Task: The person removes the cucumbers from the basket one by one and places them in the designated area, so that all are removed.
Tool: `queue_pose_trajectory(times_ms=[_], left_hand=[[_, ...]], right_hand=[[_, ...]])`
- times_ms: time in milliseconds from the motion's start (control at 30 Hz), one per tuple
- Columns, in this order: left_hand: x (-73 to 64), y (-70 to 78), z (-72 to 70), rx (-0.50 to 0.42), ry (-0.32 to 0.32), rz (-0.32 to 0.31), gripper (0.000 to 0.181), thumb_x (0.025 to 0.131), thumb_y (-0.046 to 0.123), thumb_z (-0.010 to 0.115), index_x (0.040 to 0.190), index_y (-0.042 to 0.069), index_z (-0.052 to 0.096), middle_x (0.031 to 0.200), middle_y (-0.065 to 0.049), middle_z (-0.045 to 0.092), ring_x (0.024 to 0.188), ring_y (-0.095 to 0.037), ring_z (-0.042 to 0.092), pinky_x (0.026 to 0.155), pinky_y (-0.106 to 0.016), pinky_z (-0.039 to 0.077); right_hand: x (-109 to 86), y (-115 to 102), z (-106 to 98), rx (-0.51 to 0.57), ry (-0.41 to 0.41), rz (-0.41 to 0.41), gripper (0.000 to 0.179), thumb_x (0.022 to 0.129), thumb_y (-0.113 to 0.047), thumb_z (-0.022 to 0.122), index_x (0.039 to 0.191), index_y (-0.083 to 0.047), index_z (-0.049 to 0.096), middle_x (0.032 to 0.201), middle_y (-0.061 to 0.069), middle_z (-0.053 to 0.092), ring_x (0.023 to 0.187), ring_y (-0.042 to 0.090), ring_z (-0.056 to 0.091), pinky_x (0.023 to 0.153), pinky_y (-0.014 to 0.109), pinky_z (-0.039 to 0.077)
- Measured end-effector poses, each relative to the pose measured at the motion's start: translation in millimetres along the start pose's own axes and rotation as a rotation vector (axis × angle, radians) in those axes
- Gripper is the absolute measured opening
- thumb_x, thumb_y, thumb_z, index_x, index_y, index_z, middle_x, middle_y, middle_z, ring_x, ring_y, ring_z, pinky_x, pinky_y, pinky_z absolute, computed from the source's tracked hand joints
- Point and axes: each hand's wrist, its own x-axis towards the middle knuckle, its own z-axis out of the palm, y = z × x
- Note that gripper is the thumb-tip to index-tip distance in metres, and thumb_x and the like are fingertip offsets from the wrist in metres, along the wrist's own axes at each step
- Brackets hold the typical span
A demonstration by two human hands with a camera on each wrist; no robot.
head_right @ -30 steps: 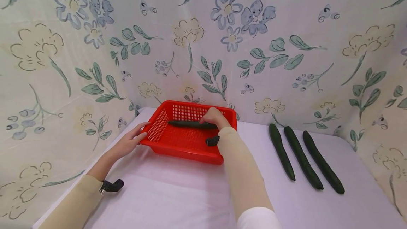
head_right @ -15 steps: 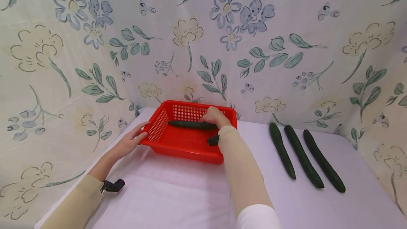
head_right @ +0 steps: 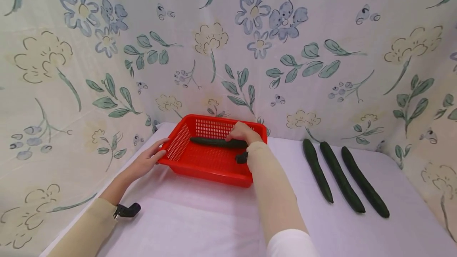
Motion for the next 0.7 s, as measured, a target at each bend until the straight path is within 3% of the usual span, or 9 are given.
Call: queue_pose_trajectory(times_ms=[233, 467, 700], left_hand=[[0.8, -1.8, 0.8, 0.014, 0.01, 0.0, 0.051, 0.105, 0.042, 0.049, 0.154, 0.04, 0.034, 0.136, -0.011, 0.06, 0.121, -0.032, 0.056, 0.098, -0.054, 0.05], [1.2, -1.8, 1.0, 0.021, 0.013, -0.001, 0.051, 0.105, 0.043, 0.048, 0.154, 0.041, 0.034, 0.14, -0.01, 0.057, 0.122, -0.033, 0.055, 0.098, -0.055, 0.049], [-0.5, -3.0, 0.5, 0.001, 0.011, -0.004, 0.051, 0.106, 0.042, 0.046, 0.155, 0.04, 0.032, 0.144, -0.01, 0.055, 0.126, -0.034, 0.054, 0.102, -0.057, 0.048]], right_hand=[[2.9, 5.0, 5.1, 0.002, 0.021, -0.015, 0.023, 0.085, -0.032, 0.079, 0.098, -0.014, 0.083, 0.094, 0.002, 0.077, 0.097, 0.022, 0.062, 0.094, 0.039, 0.051], [10.1, 9.0, 9.1, -0.042, -0.013, -0.01, 0.031, 0.083, -0.032, 0.082, 0.107, -0.013, 0.081, 0.11, 0.006, 0.076, 0.107, 0.024, 0.061, 0.102, 0.041, 0.048], [12.1, 7.9, 10.8, -0.08, -0.031, -0.018, 0.033, 0.083, -0.032, 0.083, 0.109, -0.012, 0.08, 0.112, 0.006, 0.076, 0.106, 0.023, 0.062, 0.103, 0.041, 0.048]])
